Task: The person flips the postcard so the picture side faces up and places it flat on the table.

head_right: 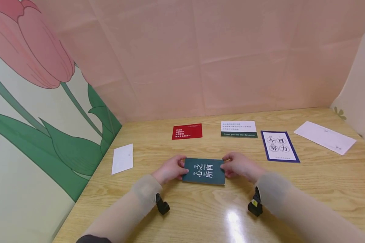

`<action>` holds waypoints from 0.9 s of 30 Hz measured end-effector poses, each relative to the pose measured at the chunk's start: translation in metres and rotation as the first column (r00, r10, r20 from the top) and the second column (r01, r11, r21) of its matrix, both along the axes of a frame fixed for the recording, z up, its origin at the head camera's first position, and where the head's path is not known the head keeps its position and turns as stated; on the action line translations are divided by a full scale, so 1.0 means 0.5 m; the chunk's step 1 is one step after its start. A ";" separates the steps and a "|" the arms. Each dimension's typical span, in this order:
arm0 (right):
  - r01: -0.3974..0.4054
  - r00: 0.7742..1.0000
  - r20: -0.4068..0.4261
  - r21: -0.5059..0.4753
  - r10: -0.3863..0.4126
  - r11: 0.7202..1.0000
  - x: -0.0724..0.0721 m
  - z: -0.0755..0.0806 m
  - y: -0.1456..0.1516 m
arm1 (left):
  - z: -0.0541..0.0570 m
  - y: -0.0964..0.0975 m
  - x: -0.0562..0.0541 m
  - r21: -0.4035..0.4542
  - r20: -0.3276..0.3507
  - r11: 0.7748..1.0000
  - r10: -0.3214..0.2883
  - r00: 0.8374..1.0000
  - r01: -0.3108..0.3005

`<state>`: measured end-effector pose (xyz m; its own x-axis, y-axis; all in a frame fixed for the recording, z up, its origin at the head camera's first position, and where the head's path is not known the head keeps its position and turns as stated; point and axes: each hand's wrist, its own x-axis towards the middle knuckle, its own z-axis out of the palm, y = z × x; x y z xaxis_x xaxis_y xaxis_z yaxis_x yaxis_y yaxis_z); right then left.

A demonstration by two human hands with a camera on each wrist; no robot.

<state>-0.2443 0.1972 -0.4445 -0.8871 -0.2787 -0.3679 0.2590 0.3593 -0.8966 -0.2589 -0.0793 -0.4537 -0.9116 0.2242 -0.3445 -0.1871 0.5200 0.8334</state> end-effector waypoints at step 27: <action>-0.033 0.982 -0.157 0.398 0.103 0.917 -0.003 -0.004 -0.020 | 0.003 0.032 0.022 -0.466 -0.211 0.878 -0.230 0.950 0.109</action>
<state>-0.2460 0.1873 -0.4463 -0.9303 -0.2051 -0.3041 0.0768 0.7017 -0.7083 -0.2478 -0.0635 -0.4522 -0.9424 0.2621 -0.2080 0.1229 0.8494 0.5133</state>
